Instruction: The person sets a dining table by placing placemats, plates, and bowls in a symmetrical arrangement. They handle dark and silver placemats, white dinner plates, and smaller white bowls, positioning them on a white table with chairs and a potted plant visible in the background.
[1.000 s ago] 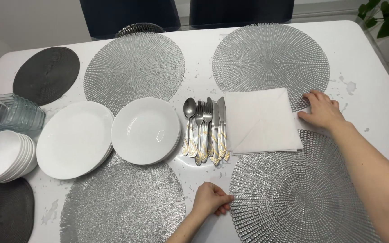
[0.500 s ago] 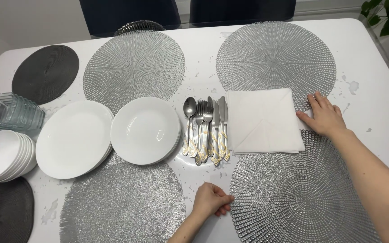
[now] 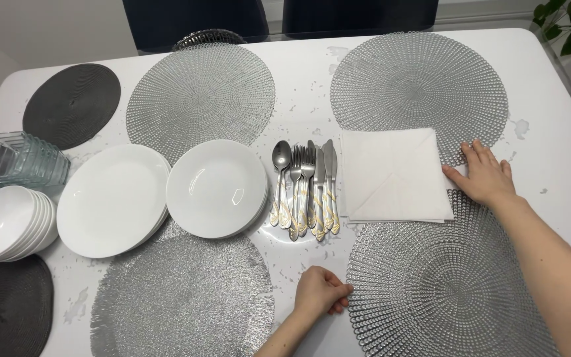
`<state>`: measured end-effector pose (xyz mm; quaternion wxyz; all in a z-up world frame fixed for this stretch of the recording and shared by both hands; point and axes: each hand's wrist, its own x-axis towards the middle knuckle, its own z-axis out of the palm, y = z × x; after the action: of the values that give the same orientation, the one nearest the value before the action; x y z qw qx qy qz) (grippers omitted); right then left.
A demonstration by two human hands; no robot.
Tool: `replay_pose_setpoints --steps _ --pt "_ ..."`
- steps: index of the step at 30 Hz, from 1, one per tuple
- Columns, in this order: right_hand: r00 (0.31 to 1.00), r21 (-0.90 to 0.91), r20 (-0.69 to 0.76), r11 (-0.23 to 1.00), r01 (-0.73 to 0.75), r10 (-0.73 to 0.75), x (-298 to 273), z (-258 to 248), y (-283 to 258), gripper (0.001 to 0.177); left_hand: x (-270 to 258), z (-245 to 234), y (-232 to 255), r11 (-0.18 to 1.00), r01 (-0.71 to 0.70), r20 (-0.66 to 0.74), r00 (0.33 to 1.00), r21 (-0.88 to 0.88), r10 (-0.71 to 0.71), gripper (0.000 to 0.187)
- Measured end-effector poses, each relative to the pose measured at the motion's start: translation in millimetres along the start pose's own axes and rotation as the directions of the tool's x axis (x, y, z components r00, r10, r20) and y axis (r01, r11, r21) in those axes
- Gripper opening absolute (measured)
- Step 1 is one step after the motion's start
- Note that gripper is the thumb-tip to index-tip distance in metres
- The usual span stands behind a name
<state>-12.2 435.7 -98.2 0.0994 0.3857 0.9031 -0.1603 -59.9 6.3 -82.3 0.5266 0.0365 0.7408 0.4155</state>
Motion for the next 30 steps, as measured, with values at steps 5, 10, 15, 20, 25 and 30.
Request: replay_pose_setpoints --steps 5,10,15,20,25,30 --pt "1.000 0.009 0.011 1.000 0.002 -0.002 4.1 -4.7 6.5 0.092 -4.8 3.2 6.1 1.000 -0.017 0.001 1.000 0.019 0.017 0.027" --pt "1.000 0.023 0.008 1.000 0.014 -0.014 3.7 -9.1 5.9 0.092 -5.4 3.1 9.1 0.998 -0.020 -0.001 1.000 0.062 0.020 0.028" --pt "1.000 0.028 0.025 1.000 0.000 0.000 6.9 -9.9 9.0 0.093 -2.1 6.4 12.1 0.998 0.013 0.007 1.000 0.059 -0.013 0.027" --pt "1.000 0.013 0.023 1.000 -0.019 0.018 10.3 -10.3 11.5 0.091 -6.9 9.6 16.4 0.996 -0.018 -0.002 1.000 0.082 0.018 0.027" --pt "1.000 0.020 0.018 1.000 -0.013 0.012 11.0 -9.2 11.8 0.091 -7.0 10.4 11.2 0.998 -0.032 -0.005 0.999 0.050 0.032 0.027" --pt "1.000 0.111 -0.013 0.994 -0.025 0.027 13.0 -4.1 13.9 0.091 -8.3 10.4 13.4 0.996 -0.029 -0.021 0.999 0.086 0.031 0.024"
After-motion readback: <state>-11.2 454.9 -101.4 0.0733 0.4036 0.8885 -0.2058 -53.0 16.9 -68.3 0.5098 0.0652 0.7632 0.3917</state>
